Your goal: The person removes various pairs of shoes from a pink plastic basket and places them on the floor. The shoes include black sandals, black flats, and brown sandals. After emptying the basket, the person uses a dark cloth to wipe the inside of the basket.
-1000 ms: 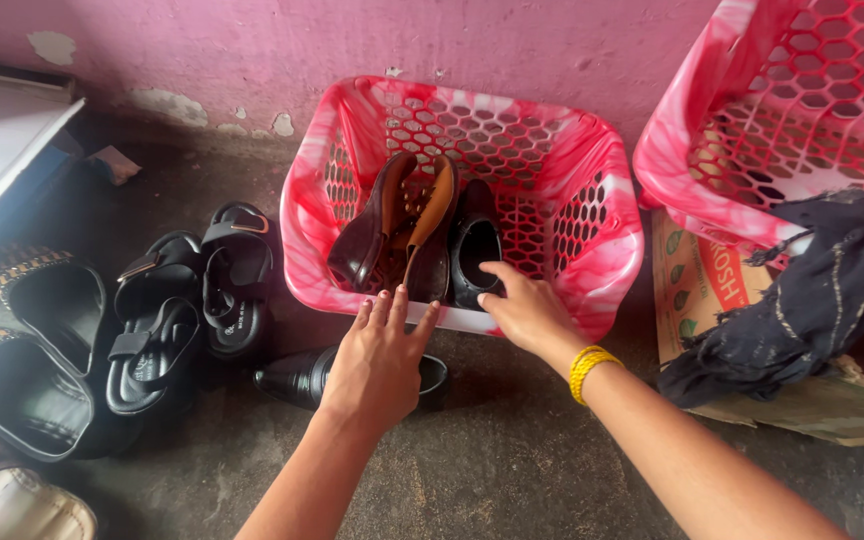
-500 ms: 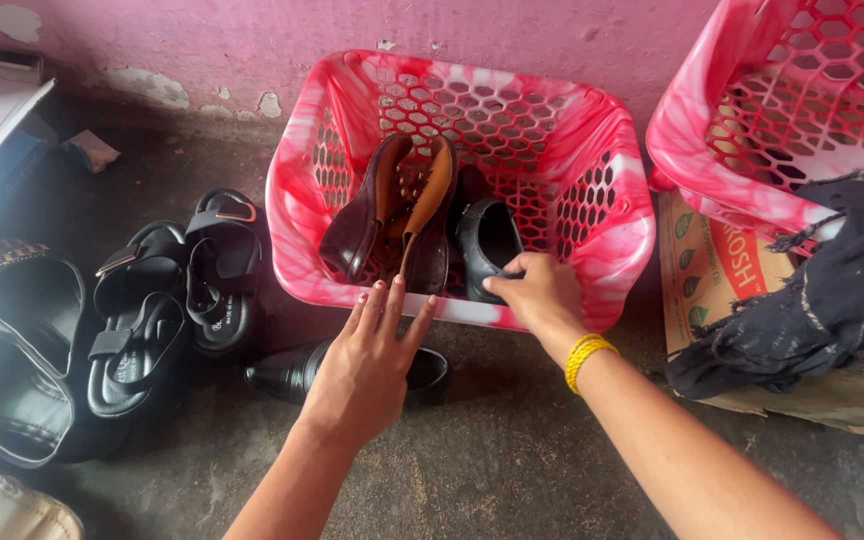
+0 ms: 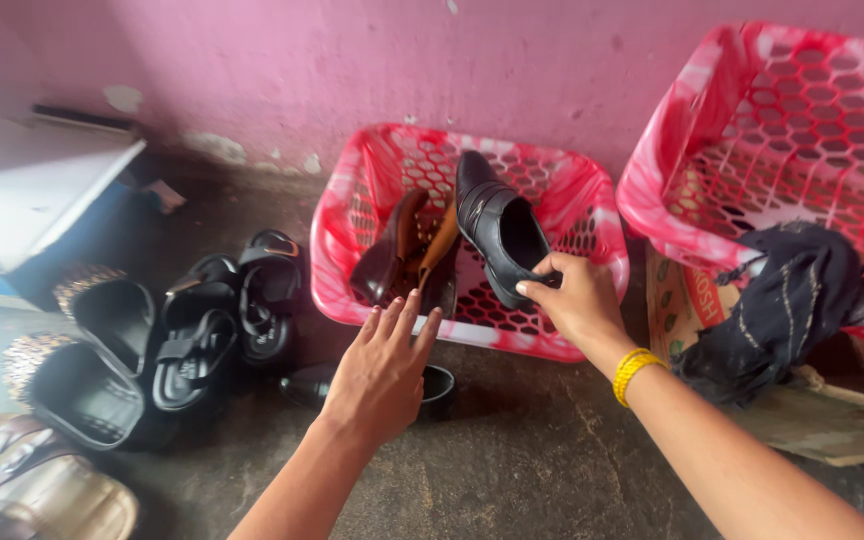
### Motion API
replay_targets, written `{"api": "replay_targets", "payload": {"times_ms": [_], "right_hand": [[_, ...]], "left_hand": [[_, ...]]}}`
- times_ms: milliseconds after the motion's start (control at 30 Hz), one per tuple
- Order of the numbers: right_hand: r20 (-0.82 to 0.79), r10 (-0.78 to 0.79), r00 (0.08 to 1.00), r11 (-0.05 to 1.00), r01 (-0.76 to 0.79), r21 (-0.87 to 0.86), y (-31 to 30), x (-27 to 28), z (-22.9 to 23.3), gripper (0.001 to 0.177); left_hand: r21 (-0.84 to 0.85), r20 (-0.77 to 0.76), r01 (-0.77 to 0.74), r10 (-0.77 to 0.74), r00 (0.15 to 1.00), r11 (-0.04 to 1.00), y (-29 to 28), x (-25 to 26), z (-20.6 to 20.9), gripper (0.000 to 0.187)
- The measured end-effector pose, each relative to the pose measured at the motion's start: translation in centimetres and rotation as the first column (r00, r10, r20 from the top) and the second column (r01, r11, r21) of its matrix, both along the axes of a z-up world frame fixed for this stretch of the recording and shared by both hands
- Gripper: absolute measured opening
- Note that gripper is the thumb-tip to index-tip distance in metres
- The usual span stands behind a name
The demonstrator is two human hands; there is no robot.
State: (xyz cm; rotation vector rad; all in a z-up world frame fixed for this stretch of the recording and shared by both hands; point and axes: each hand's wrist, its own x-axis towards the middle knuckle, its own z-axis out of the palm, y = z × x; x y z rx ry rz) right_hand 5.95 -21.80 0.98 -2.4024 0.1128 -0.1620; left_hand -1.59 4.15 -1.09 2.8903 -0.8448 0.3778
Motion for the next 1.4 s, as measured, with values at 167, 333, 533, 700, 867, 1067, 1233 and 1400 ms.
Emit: {"api": "replay_targets", "payload": {"times_ms": [167, 333, 533, 700, 867, 1067, 1233, 1400], "right_hand": [[0.162, 0.166, 0.973, 0.974, -0.137, -0.179, 1.7, -2.4, 4.2, 0.022], [0.248, 0.419, 0.873, 0.895, -0.351, -0.275, 4.1, -5.2, 7.8, 0.023], [0.201, 0.646, 0.736, 0.746, -0.552, -0.373, 7.1, -8.7, 10.0, 0.024], [0.158, 0.730, 0.665, 0.652, -0.607, -0.455, 8.2, -9.5, 8.7, 0.022], [0.131, 0.787, 0.603, 0.589, -0.670, -0.451, 8.6, -9.7, 7.2, 0.022], [-0.183, 0.732, 0.656, 0.586, -0.743, -0.323, 10.4, -10.6, 5.6, 0.031], [-0.319, 0.833, 0.453, 0.407, -0.891, -0.202, 13.5, -10.5, 4.8, 0.041], [-0.457, 0.759, 0.464, 0.426, -0.885, -0.191, 14.6, -9.9, 4.5, 0.054]], "left_hand": [[-0.031, 0.137, 0.002, 0.002, 0.991, 1.000, 1.2, -1.5, 3.7, 0.076], [0.011, 0.247, 0.053, -0.054, 0.968, 0.999, 3.1, -4.0, 7.9, 0.075], [0.115, 0.321, 0.134, -0.164, 0.933, 0.984, 6.3, -6.6, 11.0, 0.082], [-0.093, 0.347, 0.157, -0.116, 0.931, 0.983, 7.7, -6.8, 10.7, 0.074], [-0.251, 0.273, 0.011, 0.060, 0.960, 0.968, 7.5, -4.8, 8.0, 0.059], [-0.025, 0.019, -0.054, 0.054, 0.998, 0.998, 7.7, -3.1, 4.2, 0.023], [0.193, -0.206, -0.010, 0.051, 0.977, 0.981, 10.1, -4.4, 1.4, 0.018], [0.368, -0.319, 0.027, 0.099, 0.943, 0.929, 13.4, -6.3, -1.7, 0.013]]}}
